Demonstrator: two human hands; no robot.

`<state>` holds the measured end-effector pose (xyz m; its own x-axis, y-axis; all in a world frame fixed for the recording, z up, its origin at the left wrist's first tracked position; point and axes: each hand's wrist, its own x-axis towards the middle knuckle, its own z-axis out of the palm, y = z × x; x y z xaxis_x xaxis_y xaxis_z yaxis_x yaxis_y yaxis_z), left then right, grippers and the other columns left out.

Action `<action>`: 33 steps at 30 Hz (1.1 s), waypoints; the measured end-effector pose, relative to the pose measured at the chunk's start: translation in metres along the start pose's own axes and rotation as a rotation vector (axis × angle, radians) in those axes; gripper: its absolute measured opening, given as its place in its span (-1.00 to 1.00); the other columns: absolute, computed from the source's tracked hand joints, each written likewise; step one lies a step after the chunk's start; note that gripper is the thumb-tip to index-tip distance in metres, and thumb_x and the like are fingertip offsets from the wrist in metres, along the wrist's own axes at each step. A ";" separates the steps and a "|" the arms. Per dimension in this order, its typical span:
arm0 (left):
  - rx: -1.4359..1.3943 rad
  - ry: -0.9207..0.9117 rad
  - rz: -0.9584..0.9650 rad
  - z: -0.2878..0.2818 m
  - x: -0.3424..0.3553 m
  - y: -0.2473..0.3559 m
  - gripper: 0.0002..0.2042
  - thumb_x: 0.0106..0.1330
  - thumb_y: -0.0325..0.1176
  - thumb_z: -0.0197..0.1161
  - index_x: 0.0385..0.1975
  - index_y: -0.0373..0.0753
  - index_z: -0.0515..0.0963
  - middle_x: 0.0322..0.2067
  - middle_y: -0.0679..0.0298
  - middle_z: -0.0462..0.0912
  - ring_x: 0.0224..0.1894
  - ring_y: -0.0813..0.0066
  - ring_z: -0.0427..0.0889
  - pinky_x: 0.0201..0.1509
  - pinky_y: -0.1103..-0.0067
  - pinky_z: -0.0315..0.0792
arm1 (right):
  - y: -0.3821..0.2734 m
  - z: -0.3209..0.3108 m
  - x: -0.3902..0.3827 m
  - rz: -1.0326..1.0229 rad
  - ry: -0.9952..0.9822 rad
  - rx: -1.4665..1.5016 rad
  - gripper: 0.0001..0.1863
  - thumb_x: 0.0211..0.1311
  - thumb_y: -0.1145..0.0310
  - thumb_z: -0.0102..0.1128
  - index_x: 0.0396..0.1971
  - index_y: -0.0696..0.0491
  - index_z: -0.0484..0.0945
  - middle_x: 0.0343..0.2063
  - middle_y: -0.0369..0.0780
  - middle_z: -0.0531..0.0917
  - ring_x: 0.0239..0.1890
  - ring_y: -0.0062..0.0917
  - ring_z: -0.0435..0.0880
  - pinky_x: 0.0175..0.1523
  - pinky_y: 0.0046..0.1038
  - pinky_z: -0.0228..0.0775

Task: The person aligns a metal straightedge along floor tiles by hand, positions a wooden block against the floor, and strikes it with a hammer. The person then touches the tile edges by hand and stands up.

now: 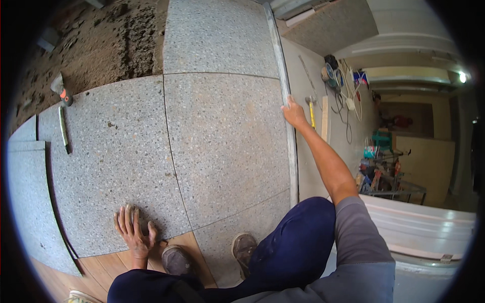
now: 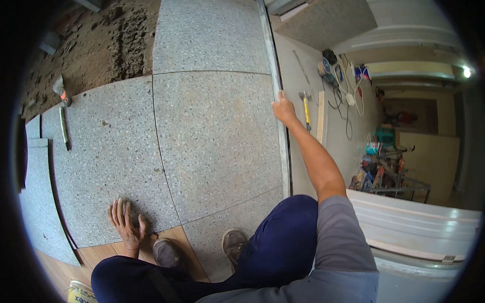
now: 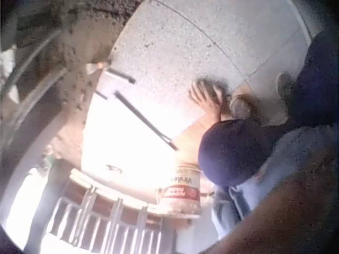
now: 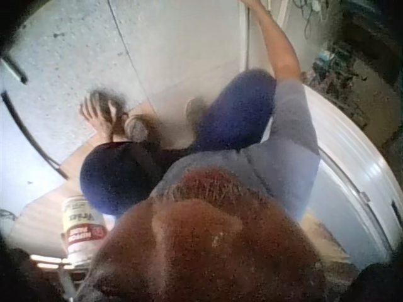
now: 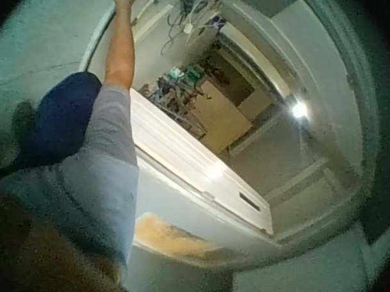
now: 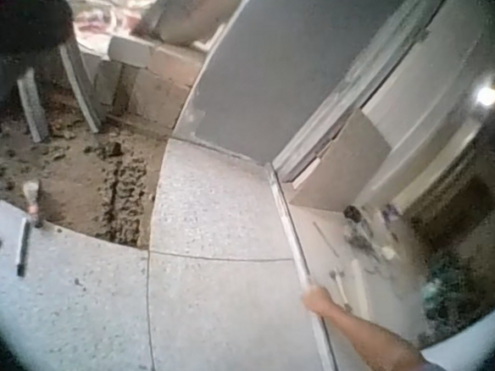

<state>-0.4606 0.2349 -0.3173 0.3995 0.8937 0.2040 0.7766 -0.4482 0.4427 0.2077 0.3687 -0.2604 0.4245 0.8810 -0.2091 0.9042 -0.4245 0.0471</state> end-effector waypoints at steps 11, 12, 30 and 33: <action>0.030 -0.007 -0.002 0.001 0.001 0.005 -0.47 0.17 -0.34 0.22 0.20 -0.30 0.39 0.28 -0.04 0.32 0.40 -0.02 0.19 0.46 0.05 -0.03 | -0.071 -0.007 0.020 -0.167 0.052 -0.075 -0.19 0.36 -0.13 -0.06 0.40 0.16 0.13 0.44 -0.04 0.11 0.50 -0.21 -0.04 0.48 0.01 -0.22; 0.042 -0.008 0.003 0.001 0.002 0.006 -0.47 0.17 -0.34 0.22 0.20 -0.30 0.39 0.28 -0.04 0.32 0.40 -0.02 0.19 0.46 0.05 -0.03 | -0.076 -0.006 0.025 -0.143 0.023 -0.099 -0.18 0.38 -0.17 -0.13 0.41 0.14 0.09 0.45 -0.06 0.07 0.51 -0.23 -0.08 0.49 0.03 -0.26; 0.062 -0.006 -0.053 0.000 -0.003 0.002 -0.50 0.10 -0.27 0.29 0.08 -0.29 0.48 0.20 0.05 0.42 0.35 0.02 0.27 0.44 0.04 0.02 | -0.252 0.026 0.010 -0.458 0.141 -0.043 -0.20 0.43 -0.22 -0.31 0.40 0.12 0.13 0.45 -0.13 0.10 0.52 -0.30 -0.07 0.52 -0.03 -0.42; 0.057 -0.008 -0.057 0.002 -0.001 0.004 -0.50 0.11 -0.27 0.30 0.08 -0.28 0.48 0.21 0.05 0.42 0.34 0.02 0.28 0.43 0.04 0.02 | -0.321 0.030 -0.006 -0.581 0.146 0.041 -0.22 0.43 -0.22 -0.33 0.41 0.08 0.14 0.46 -0.19 0.10 0.52 -0.30 -0.13 0.53 -0.01 -0.48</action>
<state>-0.4571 0.2319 -0.3176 0.3577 0.9176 0.1732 0.8244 -0.3974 0.4030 -0.0867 0.4936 -0.3034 -0.1339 0.9896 -0.0531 0.9888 0.1299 -0.0732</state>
